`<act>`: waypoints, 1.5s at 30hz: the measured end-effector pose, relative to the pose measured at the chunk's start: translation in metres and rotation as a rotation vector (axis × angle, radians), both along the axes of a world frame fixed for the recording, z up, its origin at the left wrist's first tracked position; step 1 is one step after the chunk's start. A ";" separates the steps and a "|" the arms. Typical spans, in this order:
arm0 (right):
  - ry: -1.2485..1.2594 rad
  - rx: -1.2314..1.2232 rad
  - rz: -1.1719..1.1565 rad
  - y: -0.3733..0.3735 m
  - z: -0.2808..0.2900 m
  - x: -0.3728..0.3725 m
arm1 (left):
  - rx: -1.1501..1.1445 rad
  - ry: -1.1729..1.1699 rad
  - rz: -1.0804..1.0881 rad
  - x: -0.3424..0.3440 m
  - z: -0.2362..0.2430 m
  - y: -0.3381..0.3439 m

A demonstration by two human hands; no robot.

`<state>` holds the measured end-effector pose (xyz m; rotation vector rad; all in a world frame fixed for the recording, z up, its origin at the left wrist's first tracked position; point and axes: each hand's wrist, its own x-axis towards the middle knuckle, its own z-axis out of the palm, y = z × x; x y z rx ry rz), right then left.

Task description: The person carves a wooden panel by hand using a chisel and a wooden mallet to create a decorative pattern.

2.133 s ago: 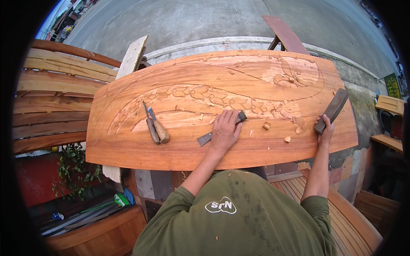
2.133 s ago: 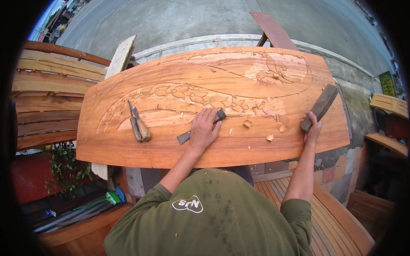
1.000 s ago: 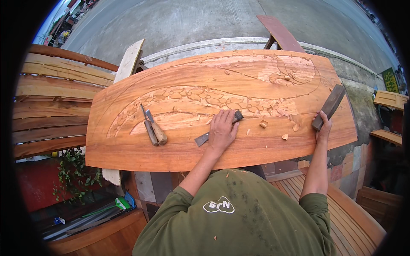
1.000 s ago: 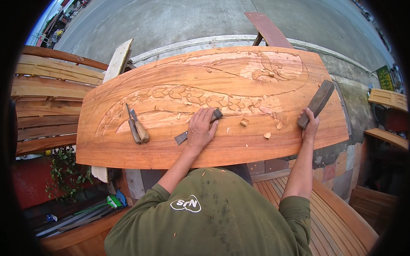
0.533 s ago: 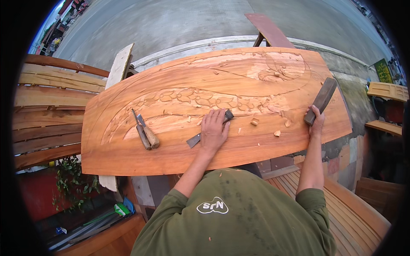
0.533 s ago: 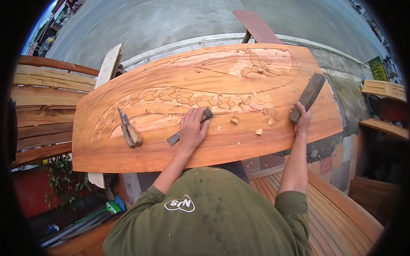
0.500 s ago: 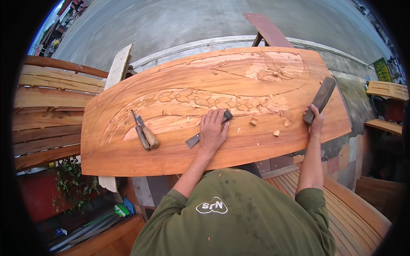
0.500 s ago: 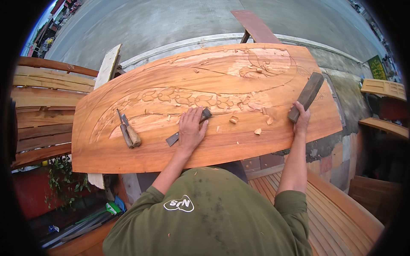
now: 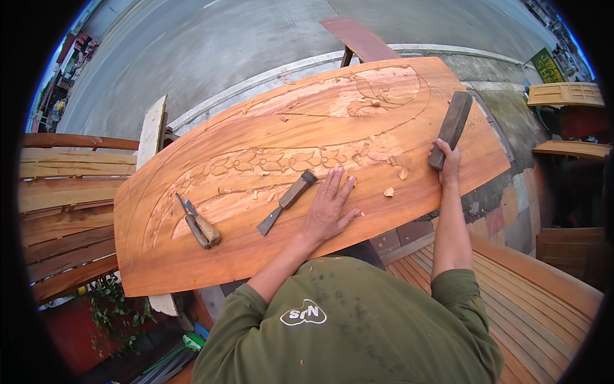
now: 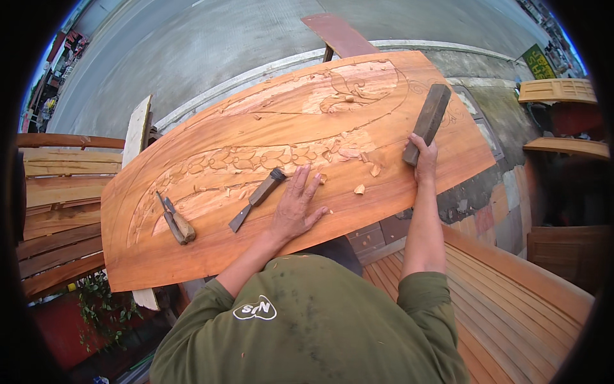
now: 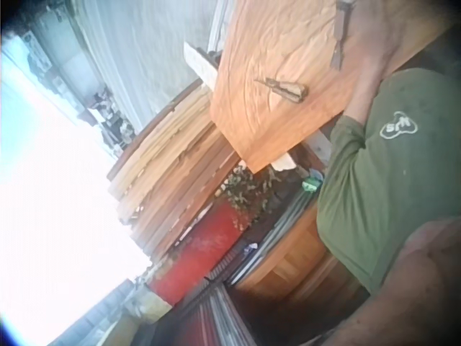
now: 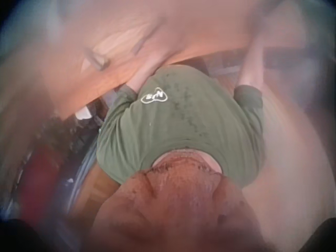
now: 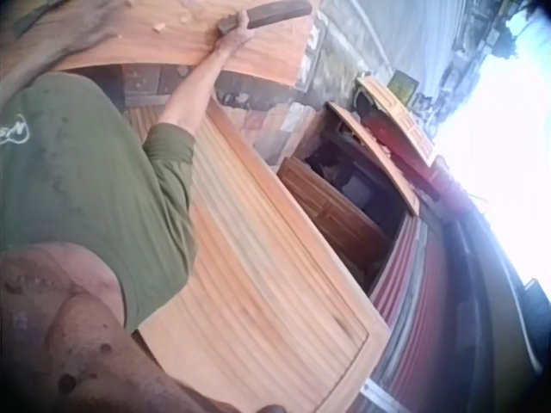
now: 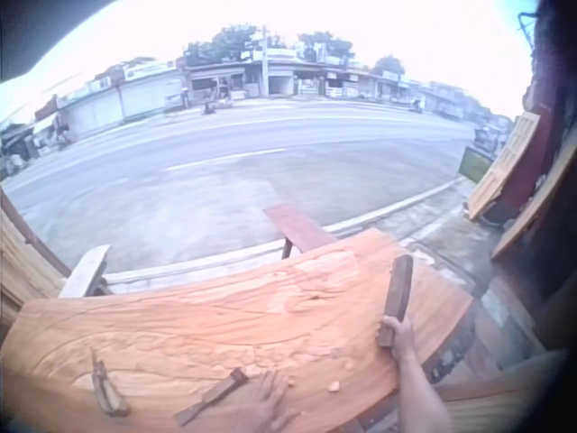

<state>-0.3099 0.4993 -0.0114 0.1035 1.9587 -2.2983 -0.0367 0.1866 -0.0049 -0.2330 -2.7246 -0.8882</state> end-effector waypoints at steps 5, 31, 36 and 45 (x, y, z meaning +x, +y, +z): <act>0.022 0.008 -0.005 0.002 -0.003 -0.003 | -0.126 -0.145 0.092 -0.070 -0.021 0.024; -0.022 -0.012 0.027 -0.002 0.006 -0.001 | 0.171 0.115 -0.457 -0.115 -0.016 0.103; -0.022 -0.008 0.014 -0.002 0.007 0.001 | 0.118 0.087 -0.432 -0.068 -0.002 0.085; -0.020 -0.020 0.023 -0.004 0.008 -0.001 | -0.022 0.063 -0.178 -0.007 0.003 0.048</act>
